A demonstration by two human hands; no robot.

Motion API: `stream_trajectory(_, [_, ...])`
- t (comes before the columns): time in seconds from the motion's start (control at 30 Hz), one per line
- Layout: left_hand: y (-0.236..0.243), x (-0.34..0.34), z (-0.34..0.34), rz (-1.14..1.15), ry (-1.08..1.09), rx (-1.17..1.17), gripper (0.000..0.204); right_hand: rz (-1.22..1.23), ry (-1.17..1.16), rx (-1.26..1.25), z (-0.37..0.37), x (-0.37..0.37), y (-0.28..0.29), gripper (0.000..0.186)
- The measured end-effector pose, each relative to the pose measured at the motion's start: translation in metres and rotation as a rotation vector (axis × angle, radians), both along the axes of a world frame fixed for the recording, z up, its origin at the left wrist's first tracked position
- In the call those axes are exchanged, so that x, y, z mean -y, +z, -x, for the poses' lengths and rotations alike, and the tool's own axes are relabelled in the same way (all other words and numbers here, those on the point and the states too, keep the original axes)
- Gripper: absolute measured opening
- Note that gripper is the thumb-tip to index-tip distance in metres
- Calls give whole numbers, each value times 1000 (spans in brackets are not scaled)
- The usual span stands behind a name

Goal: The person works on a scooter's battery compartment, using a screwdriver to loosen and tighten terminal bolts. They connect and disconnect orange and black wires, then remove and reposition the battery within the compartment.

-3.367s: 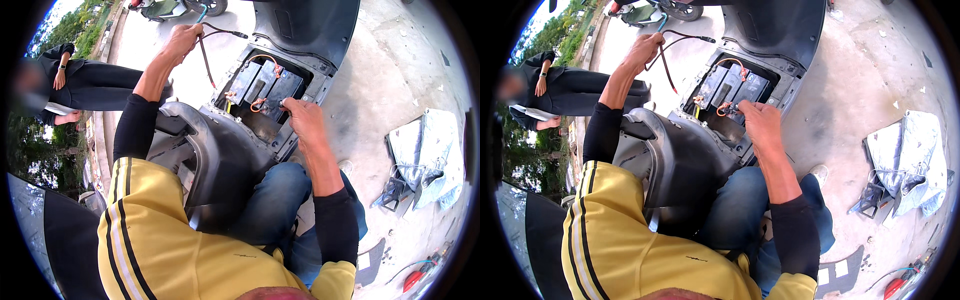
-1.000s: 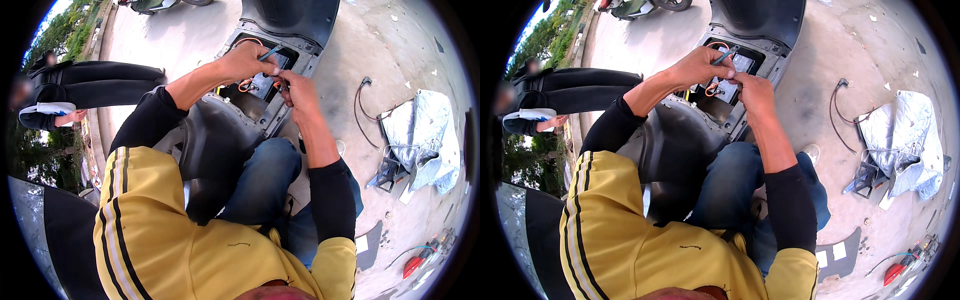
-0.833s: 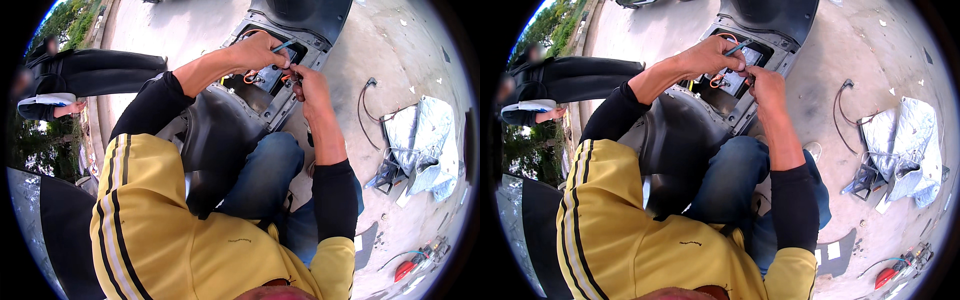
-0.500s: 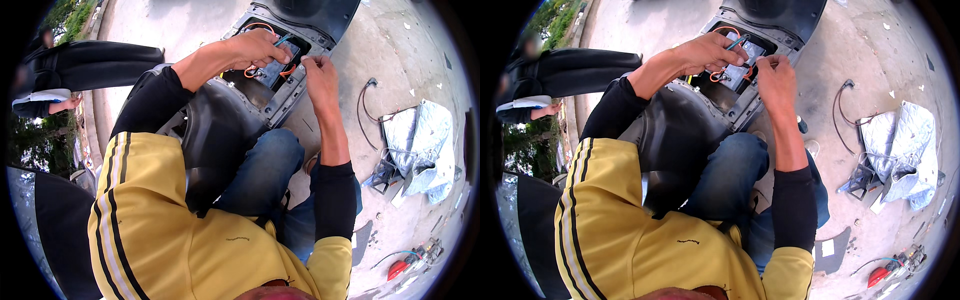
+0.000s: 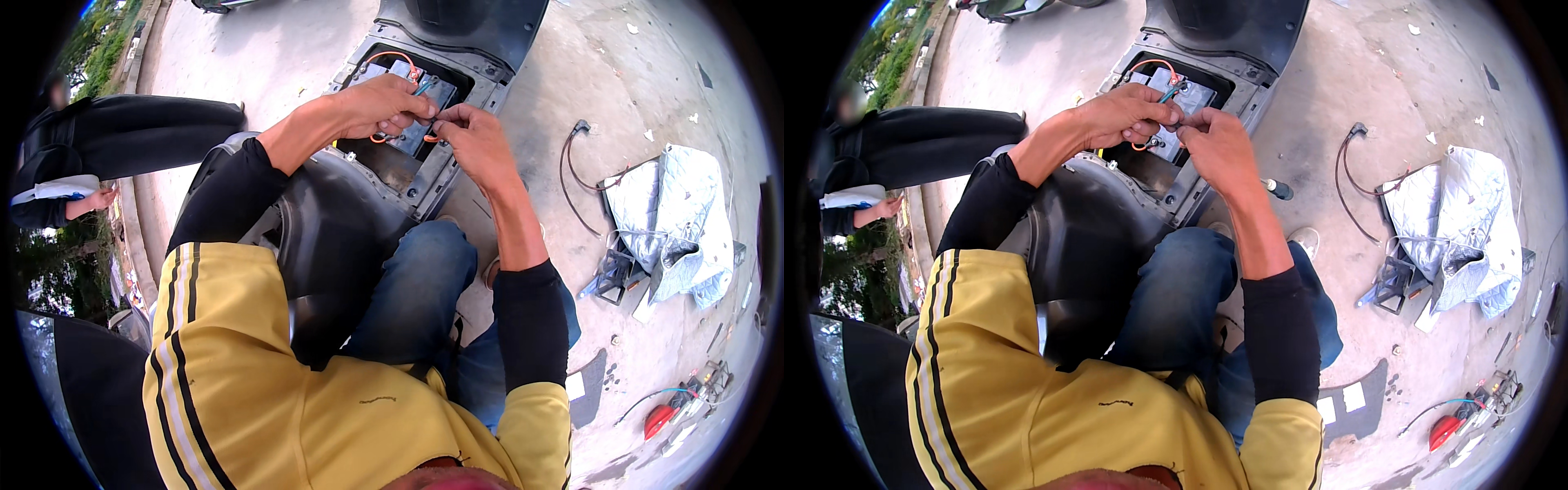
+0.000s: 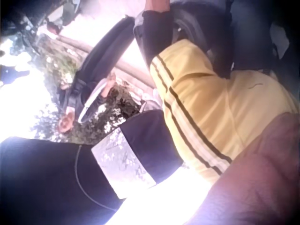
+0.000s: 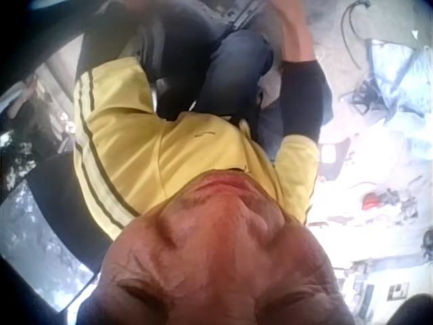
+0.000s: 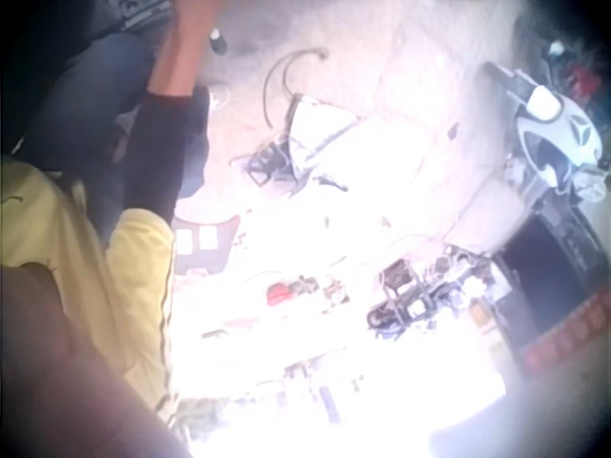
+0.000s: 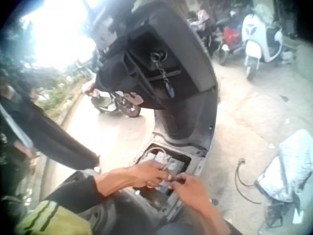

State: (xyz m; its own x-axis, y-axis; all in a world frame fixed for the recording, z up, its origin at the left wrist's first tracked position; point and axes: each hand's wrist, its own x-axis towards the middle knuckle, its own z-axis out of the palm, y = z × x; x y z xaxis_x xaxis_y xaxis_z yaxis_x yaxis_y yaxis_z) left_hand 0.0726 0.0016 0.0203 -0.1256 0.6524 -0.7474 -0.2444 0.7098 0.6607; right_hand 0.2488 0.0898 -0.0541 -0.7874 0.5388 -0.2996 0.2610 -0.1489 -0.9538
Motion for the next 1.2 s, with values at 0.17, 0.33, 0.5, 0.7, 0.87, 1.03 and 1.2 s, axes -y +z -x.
stream_trajectory(0.17, [-4, -1, 4, -47, 8, 77, 18, -13, -54, -18, -3, -6, 5, 22])
stream_trajectory(0.33, [6, -3, -4, -75, 143, 163, 19, 57, -98, 13, -8, -10, 16, 24])
stream_trajectory(0.5, [-7, 0, 2, -167, 50, 85, 15, 206, -159, -39, -11, -10, 17, 25])
stream_trajectory(0.7, [11, -10, 1, -148, -152, -246, 11, 146, -377, 29, -20, -33, 8, 35])
stream_trajectory(0.87, [59, -55, -28, -312, -511, -716, 18, 220, -773, -108, -63, -76, 34, 55])
stream_trajectory(1.03, [35, -140, -68, -511, -838, -841, 26, 187, -940, -183, -102, -112, 38, 61])
stream_trajectory(1.2, [-67, -190, -126, -201, -1043, -1012, 15, -164, -1040, -72, -112, -122, 37, 63])
